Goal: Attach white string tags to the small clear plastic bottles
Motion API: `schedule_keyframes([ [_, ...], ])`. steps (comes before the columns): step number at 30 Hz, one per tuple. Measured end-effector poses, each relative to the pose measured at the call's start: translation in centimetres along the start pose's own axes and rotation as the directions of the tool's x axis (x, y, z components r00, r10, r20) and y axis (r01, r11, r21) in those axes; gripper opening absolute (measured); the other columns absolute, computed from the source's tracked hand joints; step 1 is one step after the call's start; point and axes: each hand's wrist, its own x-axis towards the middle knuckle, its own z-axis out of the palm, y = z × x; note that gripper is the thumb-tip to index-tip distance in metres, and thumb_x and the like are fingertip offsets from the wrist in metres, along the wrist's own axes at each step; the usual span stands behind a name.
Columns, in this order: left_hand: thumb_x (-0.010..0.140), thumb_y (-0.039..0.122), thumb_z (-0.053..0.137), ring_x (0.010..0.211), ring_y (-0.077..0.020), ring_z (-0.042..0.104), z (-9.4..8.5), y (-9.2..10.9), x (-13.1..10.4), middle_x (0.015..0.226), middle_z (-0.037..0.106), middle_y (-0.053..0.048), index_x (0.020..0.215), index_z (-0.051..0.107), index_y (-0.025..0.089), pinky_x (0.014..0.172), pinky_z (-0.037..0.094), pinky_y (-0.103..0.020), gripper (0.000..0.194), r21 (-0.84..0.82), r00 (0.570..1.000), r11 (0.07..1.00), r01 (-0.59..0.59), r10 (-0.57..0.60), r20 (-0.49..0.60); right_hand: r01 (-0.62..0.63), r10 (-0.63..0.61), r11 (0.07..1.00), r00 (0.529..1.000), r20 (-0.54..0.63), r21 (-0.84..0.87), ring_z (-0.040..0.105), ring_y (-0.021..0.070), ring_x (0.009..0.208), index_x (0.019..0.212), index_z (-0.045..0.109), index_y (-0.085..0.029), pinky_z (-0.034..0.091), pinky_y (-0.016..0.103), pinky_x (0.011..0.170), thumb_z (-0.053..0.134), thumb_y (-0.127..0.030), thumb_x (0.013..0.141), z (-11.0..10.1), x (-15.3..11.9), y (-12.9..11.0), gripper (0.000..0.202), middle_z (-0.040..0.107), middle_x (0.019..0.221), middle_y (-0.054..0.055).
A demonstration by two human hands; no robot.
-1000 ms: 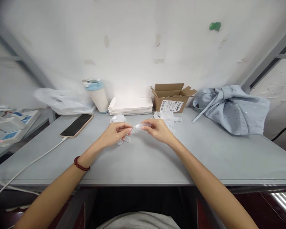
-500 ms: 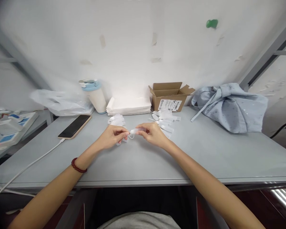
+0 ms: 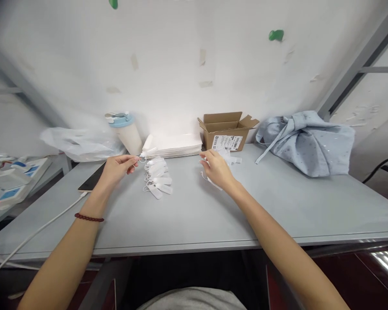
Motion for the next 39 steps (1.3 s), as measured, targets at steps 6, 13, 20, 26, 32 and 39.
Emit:
schedule_keyframes([
  [6,0.064,0.035,0.067,0.043,-0.0075,0.042,0.7,-0.2,-0.3,0.053,0.057,0.001,0.064,0.068,0.014,0.043,0.032,-0.020,0.022,0.102,0.987,0.994,0.048,-0.063,0.150,-0.107,0.101,0.991,0.992,-0.078,-0.077,0.062,0.0202,0.079,0.087,0.062,-0.017,0.046,0.032,0.069,0.048,-0.011,0.081,-1.0,0.6,2.1,0.016,0.068,0.090,0.009],
  [13,0.066,0.038,0.066,0.043,-0.0075,0.043,0.4,-0.3,-0.3,0.058,0.058,0.000,0.063,0.064,0.014,0.043,0.033,-0.020,0.024,0.203,0.975,0.975,0.096,-0.133,0.177,-0.267,0.277,0.956,0.958,0.075,-0.119,0.061,0.0176,0.072,0.079,0.065,-0.016,0.042,0.028,0.066,0.052,-0.017,0.081,-2.3,0.9,1.5,0.013,0.070,0.077,0.006],
  [20,0.073,0.040,0.059,0.039,-0.0079,0.043,0.5,0.0,-0.3,0.049,0.053,0.000,0.057,0.058,0.013,0.040,0.033,-0.020,0.031,0.197,0.991,0.973,0.122,-0.131,0.033,-0.235,0.326,0.930,0.883,0.337,-0.282,0.055,0.0142,0.060,0.063,0.060,-0.018,0.032,0.025,0.052,0.053,-0.019,0.077,-3.7,0.5,-0.2,0.015,0.065,0.063,0.002],
  [26,0.072,0.036,0.061,0.038,-0.0082,0.044,0.9,0.4,-0.6,0.047,0.053,0.001,0.054,0.058,0.015,0.041,0.035,-0.021,0.028,0.130,0.998,0.989,0.067,-0.068,0.001,-0.181,0.319,0.936,0.798,0.511,-0.302,0.044,0.0103,0.042,0.050,0.051,-0.018,0.026,0.026,0.042,0.062,-0.030,0.072,-4.1,-0.1,-0.6,0.028,0.057,0.053,0.001],
  [32,0.074,0.037,0.061,0.037,-0.0066,0.041,1.5,1.2,-1.4,0.047,0.052,0.002,0.055,0.058,0.013,0.041,0.033,-0.020,0.031,0.070,0.999,0.997,0.023,-0.025,0.033,-0.157,0.282,0.951,0.793,0.541,-0.266,0.044,0.0110,0.040,0.046,0.053,-0.018,0.025,0.026,0.039,0.069,-0.024,0.064,-3.3,-0.4,-0.7,0.026,0.056,0.052,0.002],
  [39,0.075,0.043,0.064,0.042,-0.0053,0.040,2.2,2.4,-2.9,0.052,0.050,0.003,0.061,0.058,0.014,0.043,0.031,-0.019,0.033,-0.119,0.932,0.993,0.014,0.030,0.360,-0.175,0.155,0.984,0.869,0.471,-0.001,0.048,0.0114,0.052,0.062,0.059,-0.018,0.034,0.024,0.048,0.059,-0.026,0.073,-2.4,-0.2,-2.1,0.014,0.055,0.058,0.000],
])
